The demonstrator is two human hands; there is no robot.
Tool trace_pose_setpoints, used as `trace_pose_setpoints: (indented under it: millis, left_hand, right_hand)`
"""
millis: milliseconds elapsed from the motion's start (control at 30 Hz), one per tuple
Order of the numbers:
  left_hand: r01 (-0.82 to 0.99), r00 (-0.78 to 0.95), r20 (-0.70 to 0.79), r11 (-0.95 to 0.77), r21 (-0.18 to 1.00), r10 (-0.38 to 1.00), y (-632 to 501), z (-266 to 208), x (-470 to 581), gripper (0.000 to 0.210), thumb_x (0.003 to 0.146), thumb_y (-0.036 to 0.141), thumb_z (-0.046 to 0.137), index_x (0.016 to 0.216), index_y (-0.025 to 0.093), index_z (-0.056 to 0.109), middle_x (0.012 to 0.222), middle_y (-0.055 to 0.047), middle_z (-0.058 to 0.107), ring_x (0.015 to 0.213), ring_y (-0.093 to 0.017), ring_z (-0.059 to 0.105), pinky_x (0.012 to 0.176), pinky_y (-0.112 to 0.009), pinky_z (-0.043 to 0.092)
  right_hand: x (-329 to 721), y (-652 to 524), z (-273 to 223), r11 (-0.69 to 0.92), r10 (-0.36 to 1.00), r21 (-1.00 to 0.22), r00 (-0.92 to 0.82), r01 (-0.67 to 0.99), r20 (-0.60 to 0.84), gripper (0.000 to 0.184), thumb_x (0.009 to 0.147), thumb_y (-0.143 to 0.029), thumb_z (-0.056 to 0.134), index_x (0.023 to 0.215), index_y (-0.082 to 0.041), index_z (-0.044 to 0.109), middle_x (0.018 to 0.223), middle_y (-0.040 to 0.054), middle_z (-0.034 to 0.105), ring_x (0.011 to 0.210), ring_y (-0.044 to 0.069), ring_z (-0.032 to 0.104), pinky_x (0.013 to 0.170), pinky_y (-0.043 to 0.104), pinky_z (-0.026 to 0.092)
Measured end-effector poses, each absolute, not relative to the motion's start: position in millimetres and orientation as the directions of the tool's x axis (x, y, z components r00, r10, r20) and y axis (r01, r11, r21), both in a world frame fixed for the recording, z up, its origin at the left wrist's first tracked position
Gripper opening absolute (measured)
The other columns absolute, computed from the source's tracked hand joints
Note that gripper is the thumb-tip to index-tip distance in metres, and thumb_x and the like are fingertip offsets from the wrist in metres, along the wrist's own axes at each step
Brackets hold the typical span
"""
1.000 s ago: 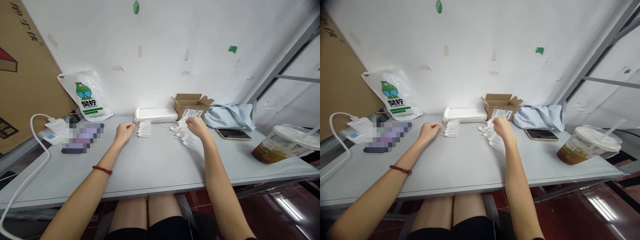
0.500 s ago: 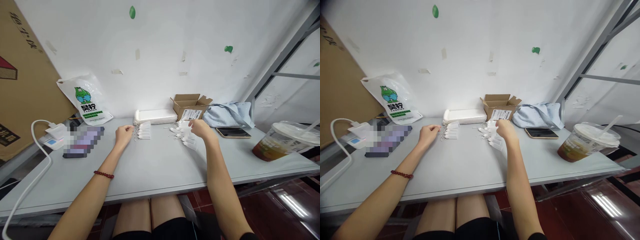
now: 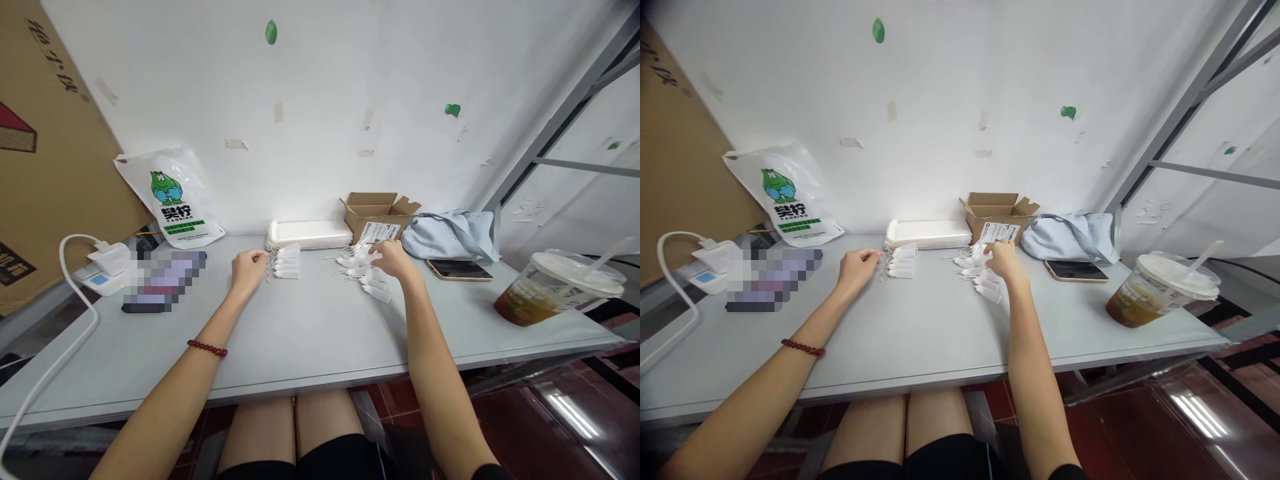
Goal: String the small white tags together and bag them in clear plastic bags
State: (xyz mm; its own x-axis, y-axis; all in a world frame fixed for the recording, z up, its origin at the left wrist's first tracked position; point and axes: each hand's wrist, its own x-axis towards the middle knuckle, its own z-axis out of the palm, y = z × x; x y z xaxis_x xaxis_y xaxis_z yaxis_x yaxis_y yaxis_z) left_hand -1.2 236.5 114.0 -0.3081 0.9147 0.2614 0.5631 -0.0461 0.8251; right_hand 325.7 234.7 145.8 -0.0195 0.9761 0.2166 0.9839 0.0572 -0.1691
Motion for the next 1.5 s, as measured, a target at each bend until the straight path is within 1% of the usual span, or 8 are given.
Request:
trace_pose_setpoints:
  millis: [167, 267, 433, 567, 700, 967, 1200, 1500]
  left_hand:
    - [0.491, -0.199, 0.299, -0.169, 0.855, 0.933, 228, 119, 10, 0.027, 0.071, 0.031, 0.054, 0.08, 0.013, 0.072, 0.076, -0.006, 0.071, 0.075, -0.019, 0.062, 0.071, -0.027, 0.044]
    - [0.398, -0.073, 0.314, -0.261, 0.879, 0.947, 222, 122, 18, 0.035, 0.072, 0.035, 0.057, 0.094, 0.012, 0.071, 0.078, -0.006, 0.069, 0.075, -0.018, 0.06, 0.07, -0.027, 0.044]
    - [0.235, 0.052, 0.212, -0.219, 0.947, 0.976, 215, 128, 28, 0.055, 0.071, 0.041, 0.061, 0.118, 0.012, 0.062, 0.085, -0.007, 0.068, 0.07, -0.015, 0.055, 0.058, -0.026, 0.042]
    - [0.143, 0.061, 0.18, -0.187, 0.972, 0.982, 215, 128, 28, 0.045, 0.07, 0.046, 0.063, 0.099, 0.013, 0.07, 0.088, -0.01, 0.068, 0.076, -0.017, 0.055, 0.053, -0.024, 0.041]
    - [0.081, 0.034, 0.173, -0.176, 0.981, 0.984, 216, 126, 26, 0.037, 0.066, 0.046, 0.067, 0.083, 0.013, 0.072, 0.083, -0.009, 0.067, 0.072, -0.015, 0.053, 0.051, -0.023, 0.039]
    - [-0.012, 0.02, 0.143, -0.143, 0.99, 0.989, 216, 127, 26, 0.036, 0.057, 0.045, 0.075, 0.074, 0.014, 0.073, 0.071, -0.006, 0.063, 0.067, -0.014, 0.05, 0.048, -0.023, 0.036]
    - [-0.155, -0.003, 0.048, -0.048, 0.987, 0.999, 214, 126, 28, 0.034, 0.056, 0.042, 0.078, 0.072, 0.013, 0.072, 0.069, -0.004, 0.059, 0.064, -0.011, 0.049, 0.051, -0.023, 0.036]
    - [-0.339, 0.144, -0.03, 0.077, 0.938, 0.989, 216, 122, 29, 0.027, 0.06, 0.033, 0.078, 0.077, 0.013, 0.07, 0.072, -0.002, 0.059, 0.062, -0.008, 0.049, 0.052, -0.022, 0.035]
  right_hand:
    - [298, 229, 156, 0.281, 0.931, -0.429, -0.136, 0.859, 0.339, 0.024, 0.082, -0.022, 0.056, 0.102, -0.016, 0.067, 0.098, 0.0082, 0.063, 0.09, 0.019, 0.056, 0.08, 0.028, 0.04]
    - [269, 224, 156, 0.412, 0.908, -0.562, -0.269, 0.717, 0.321, 0.026, 0.088, -0.027, 0.046, 0.098, -0.015, 0.066, 0.091, 0.0065, 0.065, 0.083, 0.018, 0.057, 0.073, 0.027, 0.04]
    - [238, 216, 146, 0.441, 0.894, -0.725, -0.329, 0.529, 0.304, 0.029, 0.09, -0.029, 0.04, 0.105, -0.016, 0.061, 0.087, 0.0046, 0.066, 0.08, 0.016, 0.056, 0.068, 0.025, 0.041]
    - [230, 215, 137, 0.408, 0.907, -0.76, -0.319, 0.506, 0.274, 0.028, 0.09, -0.032, 0.038, 0.1, -0.016, 0.06, 0.082, 0.0043, 0.066, 0.076, 0.015, 0.056, 0.068, 0.026, 0.04]
    - [228, 217, 133, 0.42, 0.902, -0.751, -0.325, 0.51, 0.284, 0.027, 0.09, -0.031, 0.038, 0.096, -0.016, 0.059, 0.08, 0.004, 0.066, 0.073, 0.015, 0.056, 0.067, 0.026, 0.04]
    - [225, 217, 130, 0.417, 0.902, -0.761, -0.327, 0.496, 0.281, 0.026, 0.089, -0.028, 0.039, 0.095, -0.015, 0.061, 0.078, 0.0038, 0.066, 0.073, 0.014, 0.057, 0.067, 0.025, 0.041]
    - [222, 216, 130, 0.36, 0.912, -0.838, -0.344, 0.41, 0.223, 0.028, 0.089, -0.031, 0.041, 0.098, -0.014, 0.062, 0.078, 0.0038, 0.065, 0.072, 0.013, 0.056, 0.065, 0.024, 0.042]
    - [221, 214, 134, 0.343, 0.915, -0.864, -0.341, 0.369, 0.217, 0.026, 0.088, -0.029, 0.041, 0.097, -0.014, 0.061, 0.077, 0.0038, 0.065, 0.07, 0.012, 0.055, 0.065, 0.025, 0.043]
